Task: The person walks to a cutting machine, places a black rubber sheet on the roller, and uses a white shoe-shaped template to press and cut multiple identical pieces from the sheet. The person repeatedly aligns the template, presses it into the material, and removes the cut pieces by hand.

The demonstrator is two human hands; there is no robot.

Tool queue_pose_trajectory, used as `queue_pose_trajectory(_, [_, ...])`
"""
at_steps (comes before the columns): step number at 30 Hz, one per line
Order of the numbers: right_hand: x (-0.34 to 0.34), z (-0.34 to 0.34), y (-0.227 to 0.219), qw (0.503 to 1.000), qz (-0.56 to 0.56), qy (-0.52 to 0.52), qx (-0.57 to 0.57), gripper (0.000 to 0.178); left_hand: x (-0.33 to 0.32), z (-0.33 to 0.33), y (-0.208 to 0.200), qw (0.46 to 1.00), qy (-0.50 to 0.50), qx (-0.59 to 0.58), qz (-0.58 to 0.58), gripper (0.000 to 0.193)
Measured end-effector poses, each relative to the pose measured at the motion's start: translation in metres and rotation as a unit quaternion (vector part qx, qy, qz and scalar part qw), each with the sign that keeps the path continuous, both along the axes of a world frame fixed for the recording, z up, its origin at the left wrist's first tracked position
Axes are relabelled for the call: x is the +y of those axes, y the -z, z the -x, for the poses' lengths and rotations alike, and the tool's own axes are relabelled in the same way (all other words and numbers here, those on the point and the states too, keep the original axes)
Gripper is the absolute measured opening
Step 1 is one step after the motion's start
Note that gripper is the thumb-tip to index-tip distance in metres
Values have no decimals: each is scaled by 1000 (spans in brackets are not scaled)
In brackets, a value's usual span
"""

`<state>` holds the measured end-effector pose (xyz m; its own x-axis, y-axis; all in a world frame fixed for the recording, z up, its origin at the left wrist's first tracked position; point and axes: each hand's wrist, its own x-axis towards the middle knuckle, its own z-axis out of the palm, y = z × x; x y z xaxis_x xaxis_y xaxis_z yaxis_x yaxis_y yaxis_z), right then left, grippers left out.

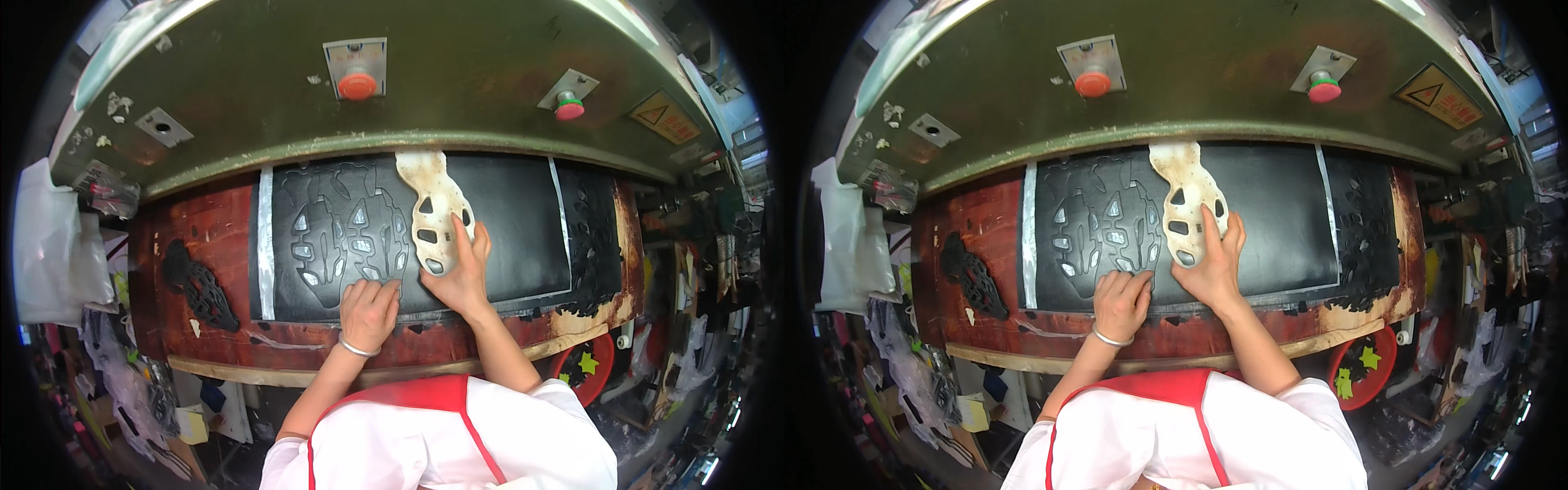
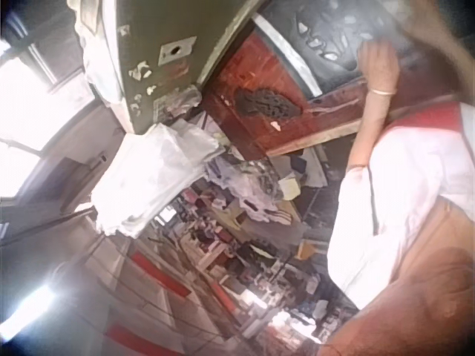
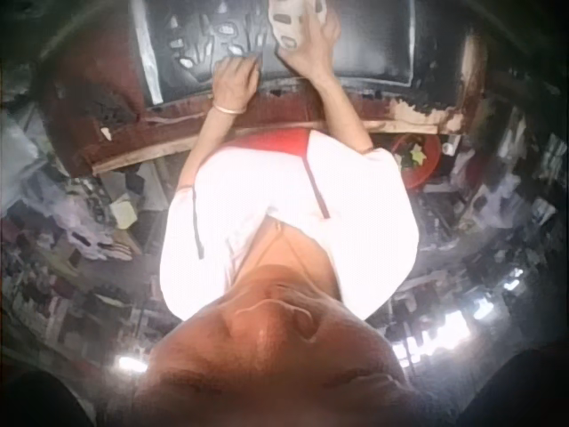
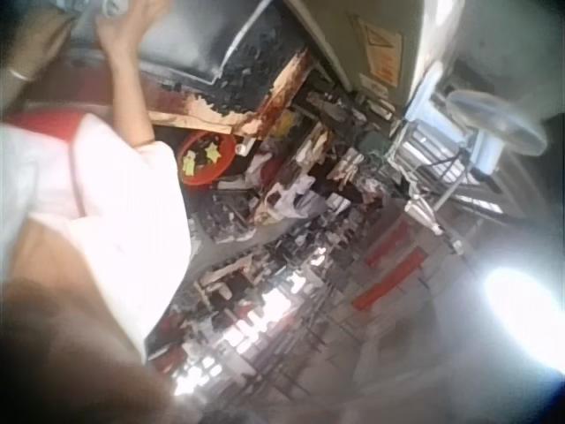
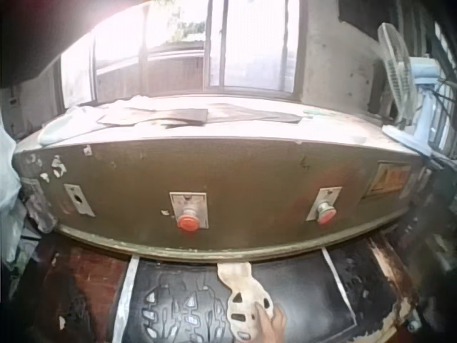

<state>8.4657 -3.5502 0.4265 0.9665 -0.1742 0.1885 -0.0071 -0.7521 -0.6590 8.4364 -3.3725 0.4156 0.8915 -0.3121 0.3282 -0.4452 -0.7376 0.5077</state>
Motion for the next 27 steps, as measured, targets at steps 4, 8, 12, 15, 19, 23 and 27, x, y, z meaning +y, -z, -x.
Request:
queue_pose_trajectory(4, [-24,33,-13,986,-145,-11,83,98,1,26,-1,999,17,-44,-2,19])
queue_pose_trajectory(8, [-55,49,-28,868,-488,-24,91,103,-6,44,-4,998,48,14,42,23])
queue_pose_trajectory(12, [-62,57,-32,822,-557,-14,113,103,-40,46,-11,988,115,4,102,36])
queue_pose_trajectory(15, [-65,58,-32,812,-575,-15,102,100,-59,48,-12,989,112,3,101,42])
queue_pose_trajectory(19, [-81,54,-33,744,-660,3,103,91,-60,49,-3,991,131,10,-4,41])
queue_pose_trajectory(23, [-88,59,-33,811,-582,21,62,86,-53,51,6,988,147,-12,-36,42])
queue_pose_trajectory(27, [-92,64,-32,914,-403,9,-39,83,-53,46,9,987,157,-6,-31,45])
